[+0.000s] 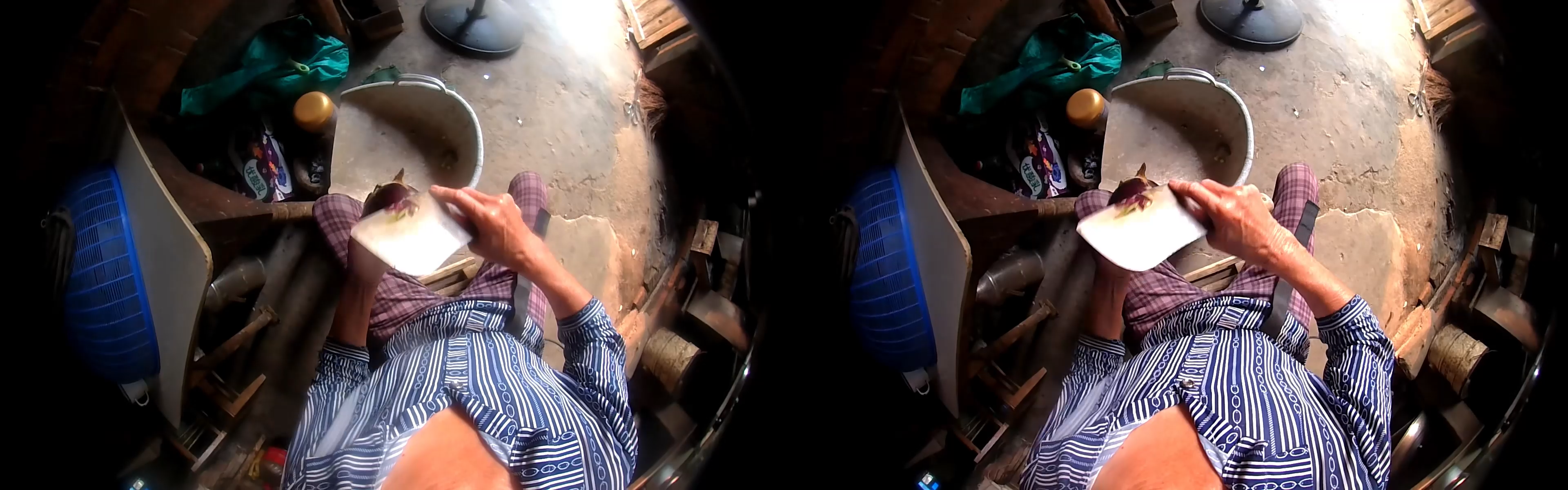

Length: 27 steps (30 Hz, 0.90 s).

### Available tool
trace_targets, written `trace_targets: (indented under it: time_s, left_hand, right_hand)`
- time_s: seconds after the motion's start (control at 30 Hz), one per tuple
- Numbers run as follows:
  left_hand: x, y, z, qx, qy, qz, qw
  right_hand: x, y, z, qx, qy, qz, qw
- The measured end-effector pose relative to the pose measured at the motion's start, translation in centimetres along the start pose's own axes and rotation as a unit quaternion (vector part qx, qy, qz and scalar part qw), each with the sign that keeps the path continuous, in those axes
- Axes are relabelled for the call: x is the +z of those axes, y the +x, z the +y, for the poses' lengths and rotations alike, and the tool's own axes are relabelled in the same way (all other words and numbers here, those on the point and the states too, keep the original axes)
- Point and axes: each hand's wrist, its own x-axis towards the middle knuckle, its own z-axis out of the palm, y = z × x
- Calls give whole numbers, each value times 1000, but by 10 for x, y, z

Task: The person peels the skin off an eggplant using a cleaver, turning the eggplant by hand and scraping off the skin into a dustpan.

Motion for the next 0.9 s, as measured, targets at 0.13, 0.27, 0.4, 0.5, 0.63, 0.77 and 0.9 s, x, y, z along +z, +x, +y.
trace_targets:
  time_s: [0.13, 0.27, 0.4, 0.5, 0.63, 0.77, 0.9]
  left_hand:
    - [7, 4, 0, 74, 291, 50, 953]
    - [-6, 5, 5, 68, 231, 52, 969]
    - [-41, 6, 4, -18, 90, -10, 996]
    - [-35, 5, 5, -73, -12, -48, 996]
    - [-17, 3, 5, -98, -73, -77, 990]
    - [-3, 3, 2, -57, -18, -86, 994]
    - [5, 5, 2, 49, 275, 1, 960]
  right_hand:
    - [12, 4, 38, 40, 26, 2, 999]
    - [1, 1, 29, 9, 70, 74, 995]
    - [-5, -4, 1, -68, -26, -3, 997]
    - [-7, -6, -5, -80, -48, 0, 996]
    - [-1, -9, -2, -93, -43, 22, 994]
    - [2, -9, 6, -66, -34, 25, 997]
    - [21, -4, 45, 25, 25, 1, 999]
